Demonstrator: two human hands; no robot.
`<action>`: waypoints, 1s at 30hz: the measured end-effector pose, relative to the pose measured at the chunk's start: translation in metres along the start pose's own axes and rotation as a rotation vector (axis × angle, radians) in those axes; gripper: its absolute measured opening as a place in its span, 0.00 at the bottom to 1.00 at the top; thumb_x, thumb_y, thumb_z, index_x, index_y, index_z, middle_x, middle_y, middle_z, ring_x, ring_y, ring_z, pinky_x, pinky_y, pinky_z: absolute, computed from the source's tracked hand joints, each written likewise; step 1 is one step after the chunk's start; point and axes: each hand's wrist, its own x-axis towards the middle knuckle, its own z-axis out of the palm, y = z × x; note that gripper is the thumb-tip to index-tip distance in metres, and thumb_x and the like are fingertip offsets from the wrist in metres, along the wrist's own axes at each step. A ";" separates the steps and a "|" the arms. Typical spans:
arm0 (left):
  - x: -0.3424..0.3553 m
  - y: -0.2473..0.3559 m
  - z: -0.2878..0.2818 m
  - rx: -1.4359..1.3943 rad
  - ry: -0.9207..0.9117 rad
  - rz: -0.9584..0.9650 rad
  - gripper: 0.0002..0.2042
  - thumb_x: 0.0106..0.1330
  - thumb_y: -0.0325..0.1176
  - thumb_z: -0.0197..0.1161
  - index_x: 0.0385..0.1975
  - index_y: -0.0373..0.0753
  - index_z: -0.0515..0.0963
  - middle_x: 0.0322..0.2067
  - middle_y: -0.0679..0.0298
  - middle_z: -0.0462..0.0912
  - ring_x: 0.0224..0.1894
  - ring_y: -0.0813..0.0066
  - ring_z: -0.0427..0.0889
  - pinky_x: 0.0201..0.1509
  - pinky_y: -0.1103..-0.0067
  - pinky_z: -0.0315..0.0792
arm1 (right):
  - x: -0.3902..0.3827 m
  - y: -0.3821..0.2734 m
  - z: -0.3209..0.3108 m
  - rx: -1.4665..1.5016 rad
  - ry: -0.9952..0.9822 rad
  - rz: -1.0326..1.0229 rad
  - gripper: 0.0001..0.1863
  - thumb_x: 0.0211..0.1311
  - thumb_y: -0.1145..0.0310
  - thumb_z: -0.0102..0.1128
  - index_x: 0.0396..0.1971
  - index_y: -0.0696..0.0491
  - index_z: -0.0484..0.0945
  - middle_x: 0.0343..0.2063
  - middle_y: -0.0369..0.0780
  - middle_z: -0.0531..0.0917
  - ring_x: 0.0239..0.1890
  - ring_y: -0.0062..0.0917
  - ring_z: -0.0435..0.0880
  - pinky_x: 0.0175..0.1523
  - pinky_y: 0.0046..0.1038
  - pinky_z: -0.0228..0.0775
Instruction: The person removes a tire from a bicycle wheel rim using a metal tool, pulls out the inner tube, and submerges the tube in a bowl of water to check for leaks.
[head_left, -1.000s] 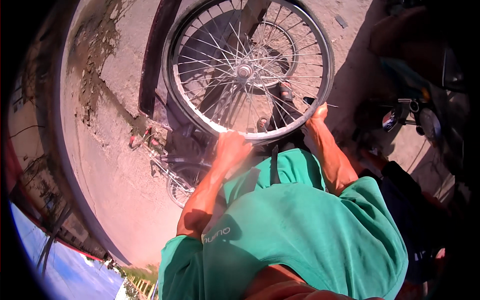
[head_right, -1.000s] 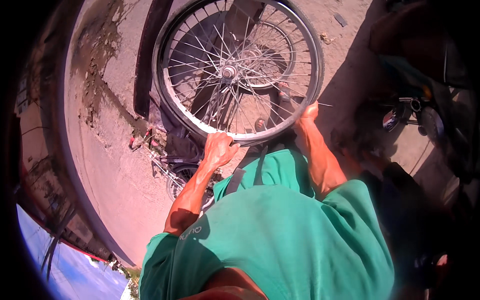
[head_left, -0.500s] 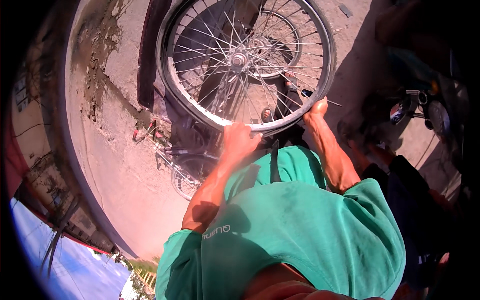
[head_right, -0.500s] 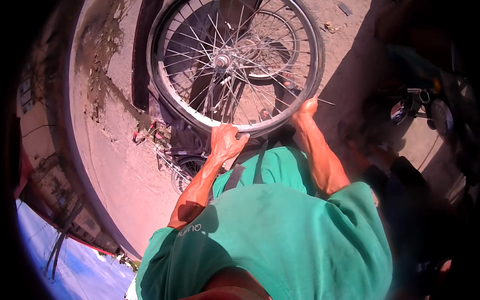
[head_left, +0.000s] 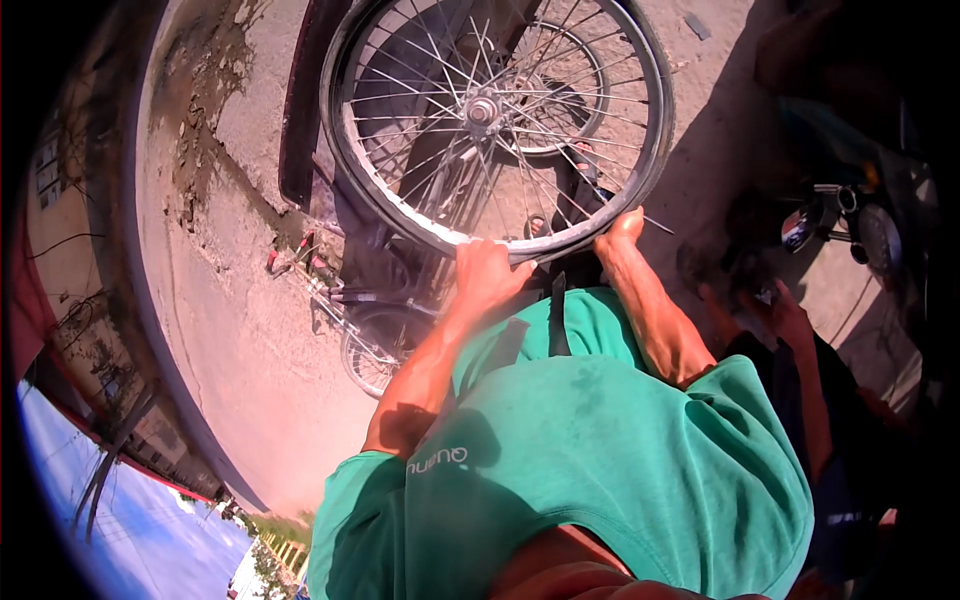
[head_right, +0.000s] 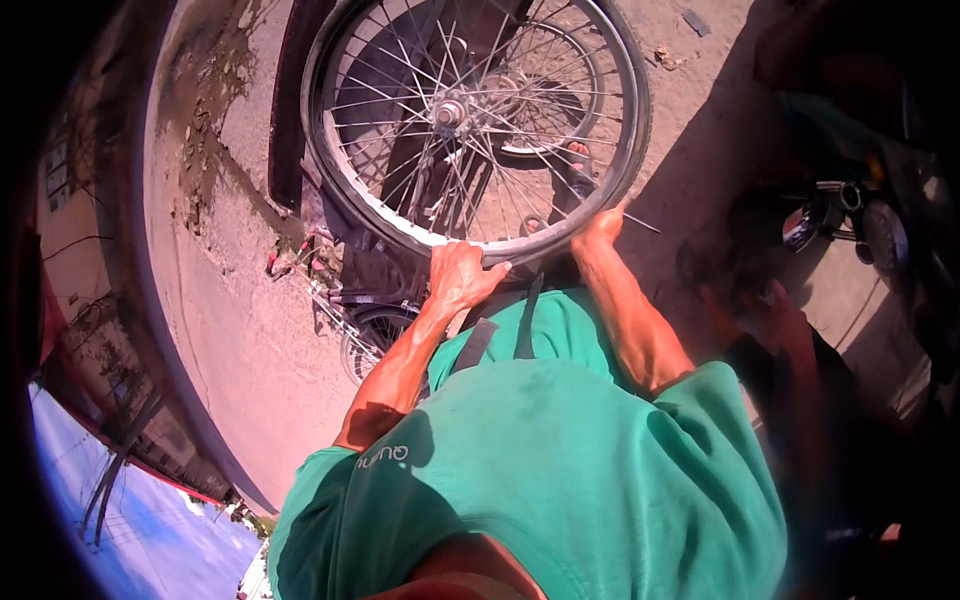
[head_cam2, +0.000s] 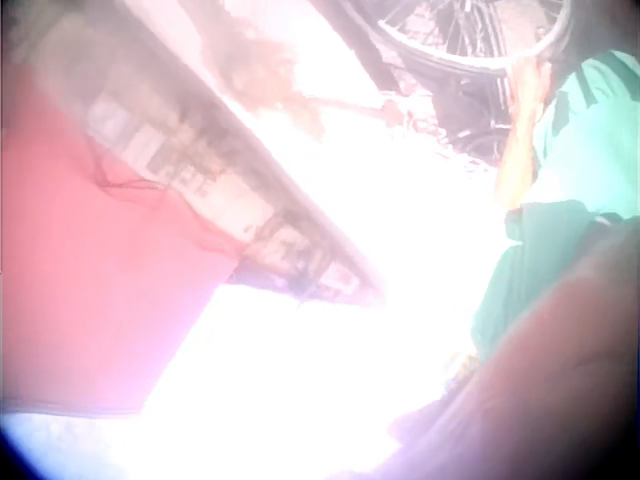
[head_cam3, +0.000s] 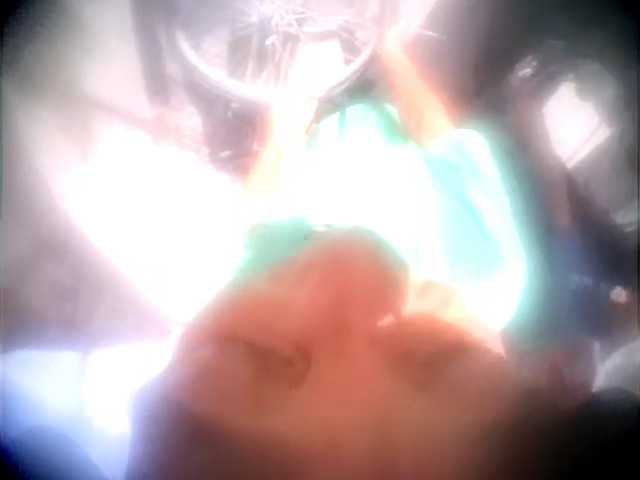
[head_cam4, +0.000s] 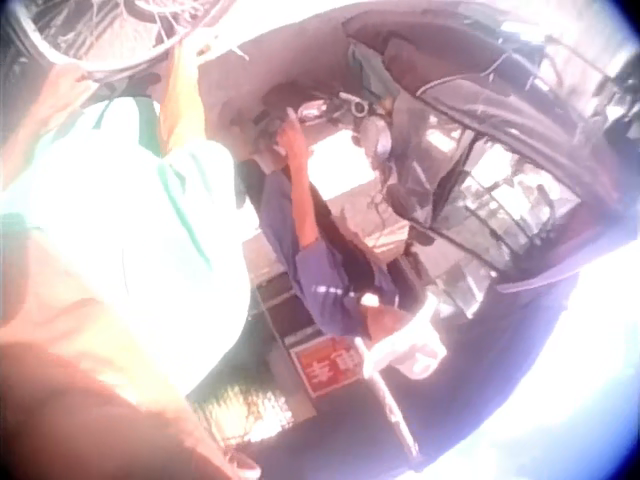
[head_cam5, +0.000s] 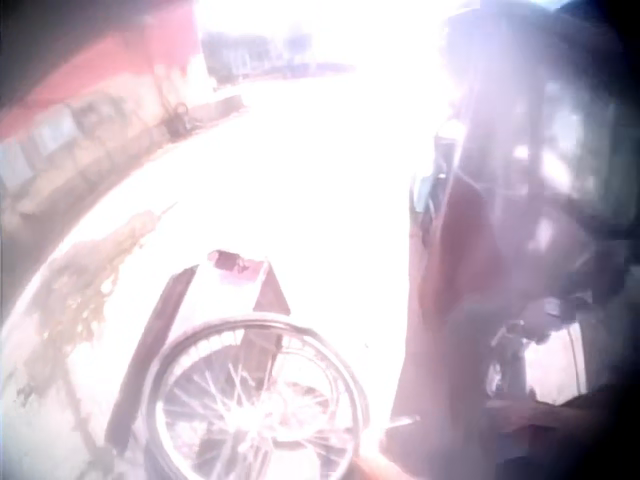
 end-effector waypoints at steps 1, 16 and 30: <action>0.001 0.002 0.002 -0.054 0.055 -0.015 0.26 0.58 0.55 0.72 0.25 0.30 0.86 0.29 0.45 0.87 0.38 0.45 0.85 0.52 0.57 0.71 | -0.015 -0.007 0.008 -0.014 -0.023 -0.022 0.14 0.75 0.53 0.53 0.31 0.46 0.75 0.27 0.34 0.75 0.27 0.30 0.76 0.33 0.39 0.74; -0.103 -0.016 0.014 -0.215 -0.143 0.053 0.20 0.64 0.48 0.69 0.39 0.35 0.88 0.40 0.49 0.87 0.49 0.50 0.82 0.57 0.57 0.72 | -0.072 -0.074 0.047 -0.333 0.053 0.124 0.28 0.77 0.52 0.40 0.54 0.56 0.84 0.38 0.48 0.90 0.34 0.40 0.90 0.37 0.40 0.84; 0.014 -0.019 0.002 -0.121 -0.032 0.109 0.20 0.65 0.50 0.68 0.33 0.34 0.87 0.36 0.50 0.86 0.45 0.49 0.82 0.53 0.57 0.70 | 0.015 -0.082 0.070 -0.167 -0.227 0.007 0.27 0.76 0.48 0.48 0.48 0.60 0.76 0.38 0.53 0.82 0.31 0.48 0.87 0.29 0.48 0.87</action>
